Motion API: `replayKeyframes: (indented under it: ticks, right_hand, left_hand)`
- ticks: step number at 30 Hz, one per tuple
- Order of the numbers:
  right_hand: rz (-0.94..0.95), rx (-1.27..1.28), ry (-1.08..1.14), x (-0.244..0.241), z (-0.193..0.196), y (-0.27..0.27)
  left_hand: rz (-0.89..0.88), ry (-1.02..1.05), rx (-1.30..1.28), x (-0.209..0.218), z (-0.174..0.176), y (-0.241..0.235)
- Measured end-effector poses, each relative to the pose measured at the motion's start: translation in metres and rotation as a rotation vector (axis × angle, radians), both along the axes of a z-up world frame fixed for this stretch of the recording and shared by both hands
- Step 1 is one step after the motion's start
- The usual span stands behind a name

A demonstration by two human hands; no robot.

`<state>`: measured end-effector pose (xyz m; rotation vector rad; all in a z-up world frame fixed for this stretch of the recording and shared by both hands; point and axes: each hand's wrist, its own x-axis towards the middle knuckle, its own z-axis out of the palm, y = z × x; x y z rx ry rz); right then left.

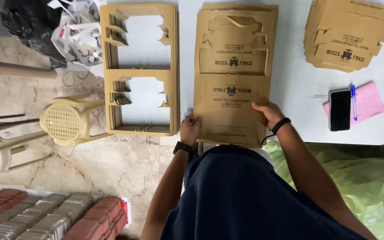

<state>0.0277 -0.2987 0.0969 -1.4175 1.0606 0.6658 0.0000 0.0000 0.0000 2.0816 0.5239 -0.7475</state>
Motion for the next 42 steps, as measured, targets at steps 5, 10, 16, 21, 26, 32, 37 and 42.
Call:
replayKeyframes:
  ticks: [5, 10, 16, 21, 26, 32, 37, 42]
  right_hand:
    - [0.043, -0.057, 0.011, 0.010, 0.043, 0.026]
    - [0.091, -0.125, 0.023, 0.008, 0.006, 0.023]
    - [0.095, -0.201, 0.035, 0.008, -0.009, 0.021]
    - [0.145, -0.237, 0.056, 0.005, -0.029, 0.020]
    - [0.174, -0.312, 0.071, -0.005, -0.061, 0.011]
    - [0.277, -0.826, -0.114, -0.024, -0.071, 0.020]
    - [0.379, -0.671, -0.654, -0.025, -0.092, 0.084]
    - [1.006, -0.035, 0.140, 0.021, -0.045, 0.150]
  left_hand:
    - [-0.008, 0.046, -0.014, 0.005, 0.000, 0.010]
    - [0.007, -0.007, -0.024, 0.000, -0.012, 0.012]
    - [0.063, -0.012, -0.052, 0.009, -0.012, 0.014]
    - [0.010, 0.120, 0.057, 0.011, -0.060, 0.022]
    - [0.012, 0.208, 0.056, 0.020, -0.056, 0.020]
    - [0.014, 0.271, 0.055, 0.027, -0.034, 0.018]
    - [-0.024, 0.290, 0.094, 0.032, -0.017, 0.015]
    - [-0.106, 0.325, 0.147, 0.041, 0.019, 0.013]
